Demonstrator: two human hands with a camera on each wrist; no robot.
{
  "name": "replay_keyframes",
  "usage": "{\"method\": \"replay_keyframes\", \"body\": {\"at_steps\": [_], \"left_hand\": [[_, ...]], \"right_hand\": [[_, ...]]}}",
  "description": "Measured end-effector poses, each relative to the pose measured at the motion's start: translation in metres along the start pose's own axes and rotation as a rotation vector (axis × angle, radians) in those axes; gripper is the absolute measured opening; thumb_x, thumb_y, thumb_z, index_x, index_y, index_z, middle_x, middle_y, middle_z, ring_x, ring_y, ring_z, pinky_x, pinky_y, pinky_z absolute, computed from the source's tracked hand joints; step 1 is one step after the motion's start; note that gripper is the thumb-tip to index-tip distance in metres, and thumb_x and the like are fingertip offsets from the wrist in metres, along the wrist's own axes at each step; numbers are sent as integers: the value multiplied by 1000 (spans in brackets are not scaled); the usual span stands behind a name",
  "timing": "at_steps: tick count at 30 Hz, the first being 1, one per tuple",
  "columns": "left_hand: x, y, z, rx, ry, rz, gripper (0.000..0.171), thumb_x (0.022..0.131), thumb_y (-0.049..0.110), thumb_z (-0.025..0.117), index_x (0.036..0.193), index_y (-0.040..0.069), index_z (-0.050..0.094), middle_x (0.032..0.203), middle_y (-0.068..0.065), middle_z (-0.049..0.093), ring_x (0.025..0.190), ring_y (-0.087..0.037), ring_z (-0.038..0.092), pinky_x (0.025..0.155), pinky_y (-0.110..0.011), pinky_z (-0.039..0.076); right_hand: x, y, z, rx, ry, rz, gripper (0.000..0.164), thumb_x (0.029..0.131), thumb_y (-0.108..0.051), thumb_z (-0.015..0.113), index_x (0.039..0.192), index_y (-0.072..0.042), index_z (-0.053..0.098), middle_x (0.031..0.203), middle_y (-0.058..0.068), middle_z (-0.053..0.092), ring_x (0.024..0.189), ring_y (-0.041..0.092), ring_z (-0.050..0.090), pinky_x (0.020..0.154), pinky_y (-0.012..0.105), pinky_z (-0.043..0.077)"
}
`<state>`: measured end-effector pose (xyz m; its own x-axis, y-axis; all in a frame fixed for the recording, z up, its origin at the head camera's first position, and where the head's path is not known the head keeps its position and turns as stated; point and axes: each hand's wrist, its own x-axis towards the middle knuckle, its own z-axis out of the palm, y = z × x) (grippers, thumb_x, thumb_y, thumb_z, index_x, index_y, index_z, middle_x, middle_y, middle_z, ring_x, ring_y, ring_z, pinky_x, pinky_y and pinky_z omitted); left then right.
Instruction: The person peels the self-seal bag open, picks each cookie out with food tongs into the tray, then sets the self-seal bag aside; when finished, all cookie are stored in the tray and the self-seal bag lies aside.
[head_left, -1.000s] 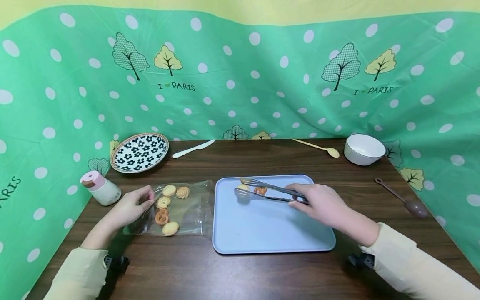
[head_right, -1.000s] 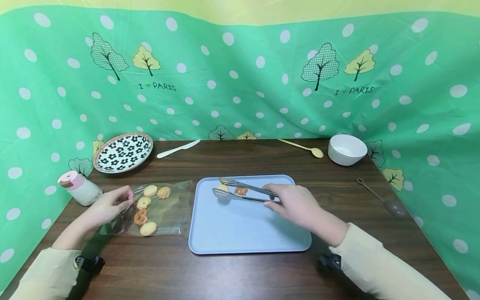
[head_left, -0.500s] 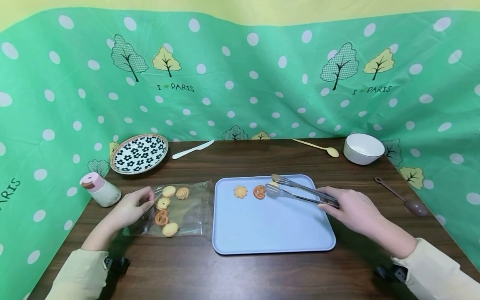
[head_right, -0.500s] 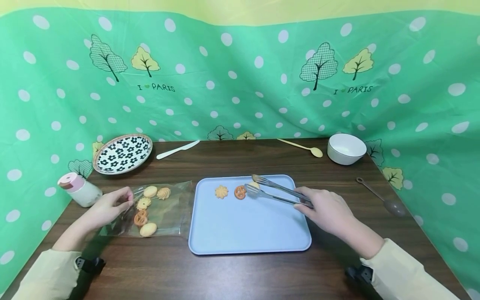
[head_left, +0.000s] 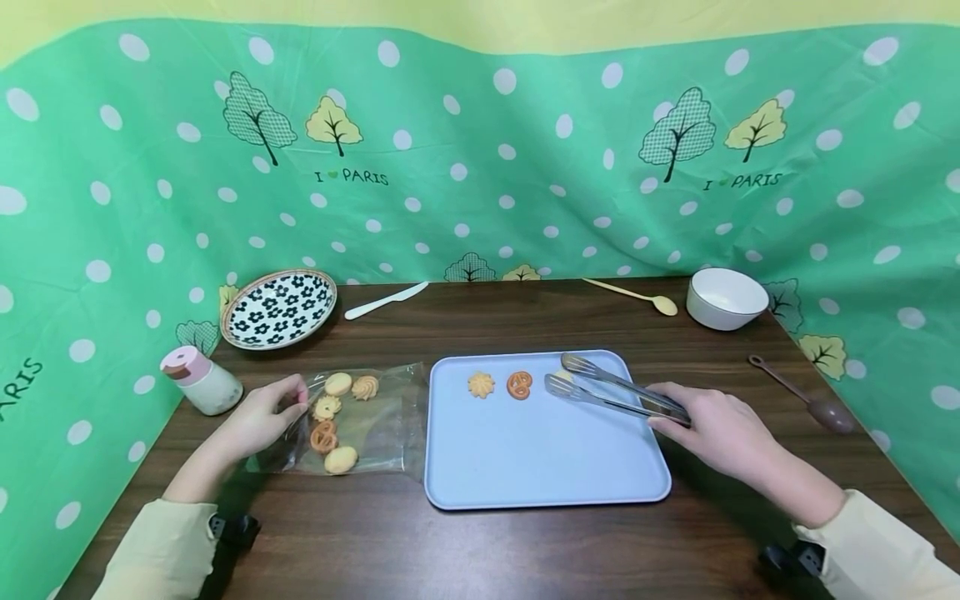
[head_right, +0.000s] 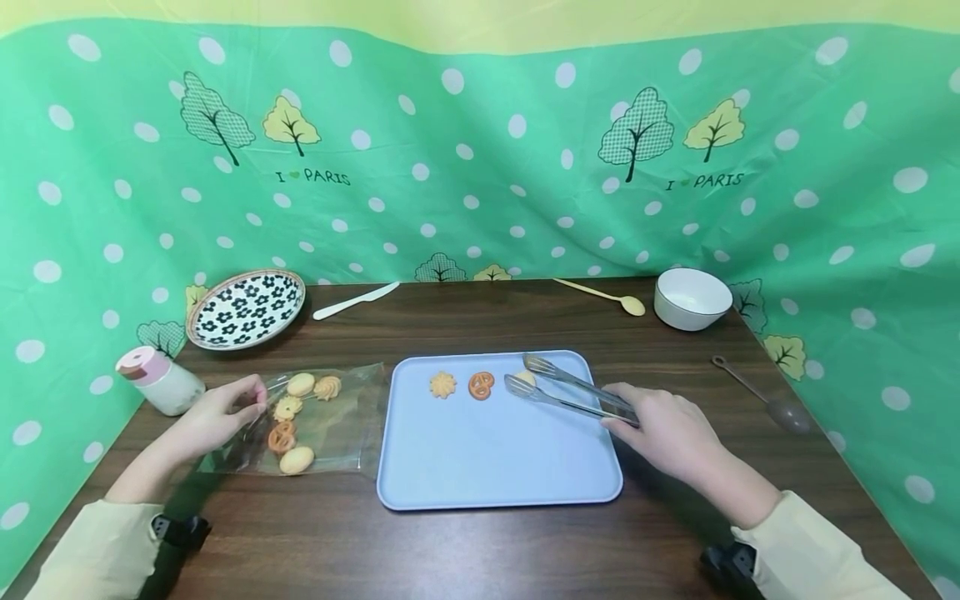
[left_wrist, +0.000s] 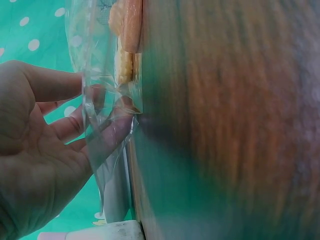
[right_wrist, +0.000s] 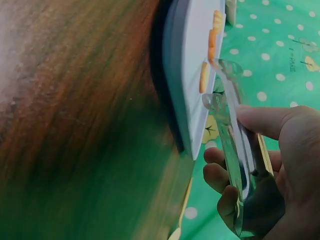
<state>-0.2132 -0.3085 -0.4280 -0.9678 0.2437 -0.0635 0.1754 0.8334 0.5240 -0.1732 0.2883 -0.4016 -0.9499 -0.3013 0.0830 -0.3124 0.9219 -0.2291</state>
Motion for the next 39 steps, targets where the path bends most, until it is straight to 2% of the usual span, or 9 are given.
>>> {"method": "replay_keyframes", "body": {"at_steps": [5,13,18,23,27,29,39], "left_hand": [[0,-1,1,-1,0,-5,6,94,13,56,92,14,51,83,-1,56,77,-19,50,66,-33,38],[0,0,-1,5,15,17,9,92,9,57,90,14,51,83,-2,56,77,-20,50,67,-34,38],[0,-1,-1,8,25,30,11,92,7,57,88,15,50,83,-2,56,77,-20,50,67,-34,39],[0,-1,-2,4,20,16,11,92,9,57,88,16,50,83,-2,56,78,-20,50,68,-35,39],[1,-1,-2,0,13,14,11,92,8,56,89,15,49,83,-3,56,79,-21,50,68,-35,39],[1,-1,-1,2,10,14,11,92,7,56,89,14,49,83,-3,55,78,-21,50,67,-35,38],[1,-3,1,10,14,15,11,92,7,56,90,15,49,82,-2,55,77,-20,50,67,-34,38]], "right_hand": [[6,-8,-3,22,27,-8,49,86,-45,65,121,-12,60,75,-5,60,58,9,45,49,28,33],[27,-42,-4,35,58,-115,40,84,-35,70,119,-16,63,63,-9,51,51,6,39,47,25,30],[41,-68,1,50,71,-217,35,83,-34,71,115,-19,65,84,-5,67,58,5,47,51,25,36],[54,-94,7,70,84,-340,31,84,-32,71,113,-20,66,92,-6,70,63,5,55,54,26,41],[63,-113,17,54,55,-407,32,86,-32,69,115,-20,66,95,-5,71,72,9,63,61,30,48],[68,-121,22,40,36,-427,32,86,-32,68,115,-19,65,98,-4,71,77,12,65,64,33,50],[88,-149,36,18,-19,-436,29,87,-32,67,113,-21,66,96,-2,71,72,11,64,57,32,47]]}}
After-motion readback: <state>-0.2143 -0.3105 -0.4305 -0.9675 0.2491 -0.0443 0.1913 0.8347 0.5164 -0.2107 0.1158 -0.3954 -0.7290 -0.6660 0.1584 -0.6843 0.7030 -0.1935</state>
